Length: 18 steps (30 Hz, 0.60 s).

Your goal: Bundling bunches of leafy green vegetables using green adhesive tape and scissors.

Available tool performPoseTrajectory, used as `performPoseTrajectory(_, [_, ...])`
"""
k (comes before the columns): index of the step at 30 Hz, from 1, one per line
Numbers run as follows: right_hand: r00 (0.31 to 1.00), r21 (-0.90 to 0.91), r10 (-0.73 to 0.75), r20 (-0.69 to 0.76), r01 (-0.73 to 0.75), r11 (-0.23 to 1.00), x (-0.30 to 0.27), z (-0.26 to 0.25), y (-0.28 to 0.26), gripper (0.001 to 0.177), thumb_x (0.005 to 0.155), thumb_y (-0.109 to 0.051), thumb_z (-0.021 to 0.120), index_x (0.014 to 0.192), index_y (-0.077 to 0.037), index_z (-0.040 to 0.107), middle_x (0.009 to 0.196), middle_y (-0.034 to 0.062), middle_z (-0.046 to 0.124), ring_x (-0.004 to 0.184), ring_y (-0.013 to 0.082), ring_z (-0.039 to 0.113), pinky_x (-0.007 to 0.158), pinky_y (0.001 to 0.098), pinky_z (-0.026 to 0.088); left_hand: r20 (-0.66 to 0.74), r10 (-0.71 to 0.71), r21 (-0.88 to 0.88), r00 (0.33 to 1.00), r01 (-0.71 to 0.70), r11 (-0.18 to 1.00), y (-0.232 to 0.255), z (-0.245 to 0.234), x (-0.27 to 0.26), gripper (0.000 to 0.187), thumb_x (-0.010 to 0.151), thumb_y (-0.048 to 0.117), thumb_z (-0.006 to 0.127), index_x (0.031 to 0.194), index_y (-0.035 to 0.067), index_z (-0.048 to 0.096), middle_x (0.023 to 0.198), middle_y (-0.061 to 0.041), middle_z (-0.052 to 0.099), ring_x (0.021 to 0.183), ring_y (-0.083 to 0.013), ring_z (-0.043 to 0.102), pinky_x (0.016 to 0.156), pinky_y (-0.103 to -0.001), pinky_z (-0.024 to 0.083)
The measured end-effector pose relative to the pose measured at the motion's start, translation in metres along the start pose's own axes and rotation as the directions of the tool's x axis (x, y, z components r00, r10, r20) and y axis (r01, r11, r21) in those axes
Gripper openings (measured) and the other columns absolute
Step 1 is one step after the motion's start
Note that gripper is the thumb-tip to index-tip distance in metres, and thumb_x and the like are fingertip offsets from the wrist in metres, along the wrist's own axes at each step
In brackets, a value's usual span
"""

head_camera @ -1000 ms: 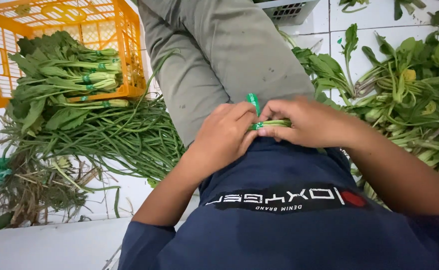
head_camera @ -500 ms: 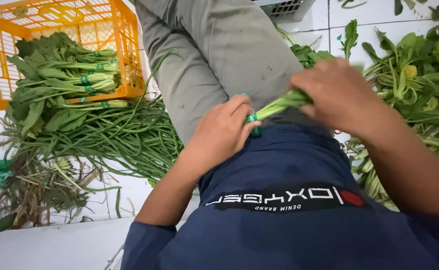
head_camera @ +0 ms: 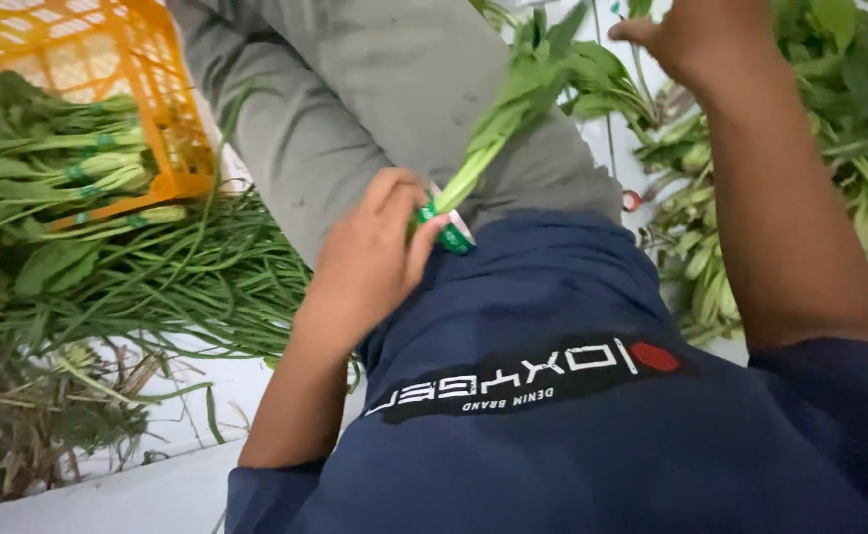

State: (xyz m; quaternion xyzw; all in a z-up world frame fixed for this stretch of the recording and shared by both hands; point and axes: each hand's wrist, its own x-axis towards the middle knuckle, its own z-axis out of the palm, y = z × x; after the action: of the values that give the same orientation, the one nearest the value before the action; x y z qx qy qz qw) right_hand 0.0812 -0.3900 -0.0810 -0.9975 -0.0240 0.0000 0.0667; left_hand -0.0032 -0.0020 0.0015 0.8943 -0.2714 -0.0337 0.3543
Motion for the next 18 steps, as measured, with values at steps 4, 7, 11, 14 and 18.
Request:
performPoseTrajectory(4, [0.982, 0.131, 0.180, 0.053, -0.185, 0.974, -0.026, 0.026, 0.039, 0.046, 0.103, -0.021, 0.086, 0.133, 0.008, 0.068, 0.123, 0.0253, 0.073, 0.095, 0.0454, 0.069, 0.077, 0.0555, 0.054, 0.035, -0.030, 0.039, 0.999, 0.028, 0.999, -0.003, 0.002, -0.001, 0.022, 0.098, 0.016, 0.068, 0.110, 0.000, 0.059, 0.119, -0.010, 0.060, 0.081, -0.0317, 0.065, 0.070, -0.041, 0.051])
performPoseTrajectory(7, [0.761, -0.030, 0.345, 0.549, -0.395, 0.918, -0.053, 0.039, 0.014, 0.031, 0.109, -0.019, 0.059, 0.122, 0.006, 0.072, 0.087, 0.0252, 0.075, 0.059, 0.0318, 0.068, 0.074, 0.0439, 0.059, 0.034, -0.019, 0.051, 0.999, 0.017, 0.999, -0.003, 0.002, 0.001, 0.020, 0.099, 0.016, 0.067, 0.109, 0.001, 0.057, 0.116, -0.010, 0.060, 0.076, -0.0312, 0.064, 0.067, -0.041, 0.051])
performPoseTrajectory(11, [0.596, -0.019, 0.310, 0.741, -0.442, 0.897, -0.129, 0.133, 0.028, 0.038, 0.085, -0.009, 0.075, 0.123, -0.008, 0.071, 0.111, 0.0194, 0.073, 0.086, 0.0348, 0.072, 0.079, 0.0472, 0.059, 0.046, -0.045, 0.032, 0.998, 0.044, 0.999, -0.002, -0.003, 0.005, 0.020, 0.100, 0.017, 0.066, 0.109, 0.001, 0.059, 0.116, -0.009, 0.061, 0.079, -0.0300, 0.063, 0.067, -0.040, 0.050])
performPoseTrajectory(14, [0.958, 0.371, -0.037, 0.286, -0.075, 0.926, -0.179, 0.179, 0.044, 0.037, 0.091, -0.019, 0.061, 0.118, 0.006, 0.062, 0.114, 0.0286, 0.063, 0.106, 0.0459, 0.058, 0.091, 0.0490, 0.046, 0.037, -0.008, -0.026, 0.999, 0.009, 1.000, -0.009, -0.009, 0.009, 0.017, 0.099, 0.014, 0.066, 0.107, 0.000, 0.059, 0.113, -0.008, 0.064, 0.066, -0.0261, 0.059, 0.061, -0.037, 0.047])
performPoseTrajectory(18, [0.966, 0.447, 0.051, 0.253, -0.163, 0.880, -0.190, 0.178, 0.048, 0.029, 0.086, -0.003, 0.064, 0.113, 0.007, 0.064, 0.103, 0.0224, 0.060, 0.089, 0.0367, 0.057, 0.078, 0.0433, 0.046, 0.098, 0.015, -0.089, 0.995, -0.007, 0.996, -0.019, -0.012, 0.013, 0.013, 0.099, 0.014, 0.064, 0.103, 0.002, 0.060, 0.111, -0.008, 0.063, 0.071, -0.0247, 0.058, 0.065, -0.036, 0.046])
